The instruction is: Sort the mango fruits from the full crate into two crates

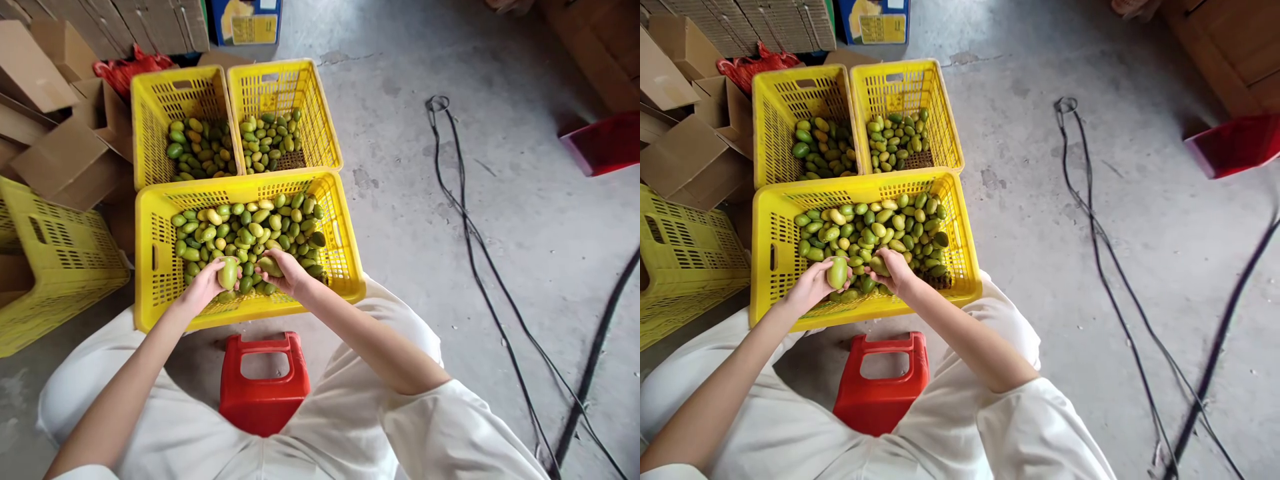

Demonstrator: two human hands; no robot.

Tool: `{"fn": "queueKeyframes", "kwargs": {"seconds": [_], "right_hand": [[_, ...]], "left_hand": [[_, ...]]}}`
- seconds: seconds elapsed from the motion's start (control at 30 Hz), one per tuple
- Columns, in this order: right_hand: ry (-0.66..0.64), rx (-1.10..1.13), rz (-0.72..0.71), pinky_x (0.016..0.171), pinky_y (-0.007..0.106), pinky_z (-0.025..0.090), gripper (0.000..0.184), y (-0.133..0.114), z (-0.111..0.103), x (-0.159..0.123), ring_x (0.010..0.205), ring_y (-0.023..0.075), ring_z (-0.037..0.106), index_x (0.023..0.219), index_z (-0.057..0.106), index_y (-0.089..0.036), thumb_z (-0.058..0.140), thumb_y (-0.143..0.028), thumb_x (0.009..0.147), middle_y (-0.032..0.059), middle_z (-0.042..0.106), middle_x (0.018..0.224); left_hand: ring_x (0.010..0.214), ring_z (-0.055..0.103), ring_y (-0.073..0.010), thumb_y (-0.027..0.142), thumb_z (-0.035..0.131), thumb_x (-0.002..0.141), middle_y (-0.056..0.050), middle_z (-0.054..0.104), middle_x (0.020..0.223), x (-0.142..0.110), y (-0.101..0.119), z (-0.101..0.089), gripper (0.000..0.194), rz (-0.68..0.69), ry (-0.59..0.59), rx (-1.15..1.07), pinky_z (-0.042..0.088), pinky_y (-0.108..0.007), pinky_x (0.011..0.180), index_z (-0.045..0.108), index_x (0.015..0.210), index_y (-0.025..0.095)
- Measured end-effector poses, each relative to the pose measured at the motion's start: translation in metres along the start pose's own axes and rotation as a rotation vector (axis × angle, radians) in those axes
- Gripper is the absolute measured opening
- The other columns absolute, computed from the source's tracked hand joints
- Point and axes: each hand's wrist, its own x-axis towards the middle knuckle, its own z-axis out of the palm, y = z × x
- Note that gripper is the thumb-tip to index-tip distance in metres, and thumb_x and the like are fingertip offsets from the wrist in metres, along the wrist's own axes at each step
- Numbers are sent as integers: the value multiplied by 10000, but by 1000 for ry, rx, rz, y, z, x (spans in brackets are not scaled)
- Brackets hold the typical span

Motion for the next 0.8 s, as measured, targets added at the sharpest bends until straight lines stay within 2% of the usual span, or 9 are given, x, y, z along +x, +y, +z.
{"fn": "queueKeyframes", "kwargs": {"seconds": [0.07,0.13,0.23,0.37,0.47,0.53,0.67,0.73,0.8], "right_hand": [[-34,-55,7,464,182,498,158,2,-2,0,567,136,663,953,601,-231,729,-154,1004,-14,659,729],[-60,-95,0,502,190,529,150,5,-2,-1,586,134,687,927,613,-217,720,-153,1010,2,679,754],[-42,-97,-77,632,214,621,152,7,-2,-2,666,133,717,886,633,-206,674,-100,988,7,692,769],[-57,-35,-189,768,274,696,191,8,-3,1,778,163,749,859,639,-228,774,-95,878,-17,690,778],[-79,-7,-193,852,307,718,220,9,-3,4,815,171,766,879,651,-226,815,-85,834,-17,712,809],[-71,-8,-162,834,304,714,273,11,-2,5,811,167,771,925,645,-227,848,-77,822,-20,735,841],[-34,24,-177,732,274,676,471,12,1,5,794,161,766,994,580,-247,968,-97,775,-21,768,900],[-44,9,-172,643,241,621,469,12,0,5,733,146,728,1011,574,-249,985,-155,807,-14,766,890],[-48,-32,-160,545,198,516,397,11,-3,5,646,122,659,1019,574,-257,944,-219,879,-34,735,830]], "left_hand": [[812,751,-279,419,793,806,-100,799,951,0,1,1,356,10,-10,-13,552,-363,662,678,1057,196],[796,740,-279,433,814,789,-103,799,957,-1,2,2,358,10,-26,-3,520,-357,628,654,1021,213],[753,711,-237,469,904,776,-82,793,924,-3,2,6,424,4,-36,65,483,-321,616,677,1033,219],[787,691,-188,497,1033,673,-69,766,909,-4,3,9,566,49,11,163,382,-242,577,763,1067,195],[626,510,-92,425,1096,528,2,658,774,-3,2,10,567,50,64,198,287,-221,525,741,898,183],[586,406,-57,350,1115,452,37,606,724,-2,2,10,571,43,85,204,271,-213,510,717,825,182],[641,496,-70,295,1127,434,2,699,810,-2,2,10,564,59,116,158,395,-192,540,789,869,173],[714,606,-104,311,1131,481,-29,761,900,-1,2,9,567,69,124,96,513,-206,607,839,949,177],[847,725,-161,283,1130,536,-53,801,993,-1,1,6,565,79,106,32,632,-259,743,865,1027,187]]}}
